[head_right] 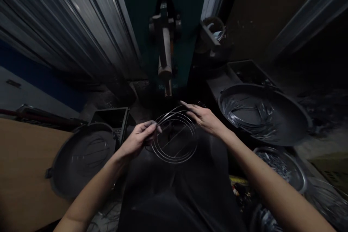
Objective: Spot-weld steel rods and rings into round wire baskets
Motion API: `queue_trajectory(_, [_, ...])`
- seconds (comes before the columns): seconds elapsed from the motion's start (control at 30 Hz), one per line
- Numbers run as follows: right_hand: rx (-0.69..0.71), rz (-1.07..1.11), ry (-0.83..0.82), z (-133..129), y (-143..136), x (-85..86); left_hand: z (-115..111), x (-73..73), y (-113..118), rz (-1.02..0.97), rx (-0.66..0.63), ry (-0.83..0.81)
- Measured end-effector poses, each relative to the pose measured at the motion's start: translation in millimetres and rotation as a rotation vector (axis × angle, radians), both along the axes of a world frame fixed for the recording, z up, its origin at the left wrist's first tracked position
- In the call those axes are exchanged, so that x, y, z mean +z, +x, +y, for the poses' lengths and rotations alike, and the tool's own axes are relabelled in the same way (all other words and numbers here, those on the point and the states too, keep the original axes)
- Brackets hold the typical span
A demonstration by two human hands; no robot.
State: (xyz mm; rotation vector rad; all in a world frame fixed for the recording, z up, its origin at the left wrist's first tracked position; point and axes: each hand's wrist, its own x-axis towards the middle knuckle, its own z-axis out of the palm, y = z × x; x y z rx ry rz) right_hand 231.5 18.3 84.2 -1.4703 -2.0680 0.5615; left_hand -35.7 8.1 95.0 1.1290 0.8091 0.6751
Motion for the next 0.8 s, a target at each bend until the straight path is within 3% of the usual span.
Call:
queue_trajectory(0.1, [-0.014, -0.002, 0.024, -1, -7, 9.9, 16, 11.3, -11, 0.024, 0.084, 0.018])
queue_trajectory(0.17, [-0.062, -0.013, 0.032, -12, -12, 13.1, 27, 9.5, -15, 0.038, 0.097, -0.014])
queue_trajectory(0.23, [-0.098, -0.024, -0.015, -27, -14, 6.4, 34, -2.6, -16, 0.062, 0.060, -0.074])
queue_trajectory(0.33, [-0.141, -0.168, -0.118, -51, -14, -22.0, 34, -36.7, -8, 0.188, -0.032, -0.118])
queue_trajectory(0.4, [-0.145, -0.330, -0.157, -63, -12, -43.3, 28, -61.9, 0, 0.356, -0.056, 0.019])
queue_trajectory(0.47, [-0.121, -0.449, -0.163, -66, -10, -58.2, 21, -82.4, 8, 0.537, -0.040, 0.311])
queue_trajectory(0.53, [-0.094, -0.493, -0.135, -62, -12, -65.1, 17, -96.1, 12, 0.697, -0.034, 0.621])
queue_trajectory(0.6, [-0.089, -0.497, -0.101, -55, -16, -67.8, 15, -104.0, 13, 0.859, -0.069, 0.813])
queue_trajectory(0.7, [-0.097, -0.478, -0.106, -50, -23, -73.1, 14, -109.9, 12, 1.040, -0.119, 0.901])
queue_trajectory(0.8, [-0.099, -0.460, -0.149, -53, -25, -81.4, 14, -113.7, 13, 1.060, -0.139, 0.920])
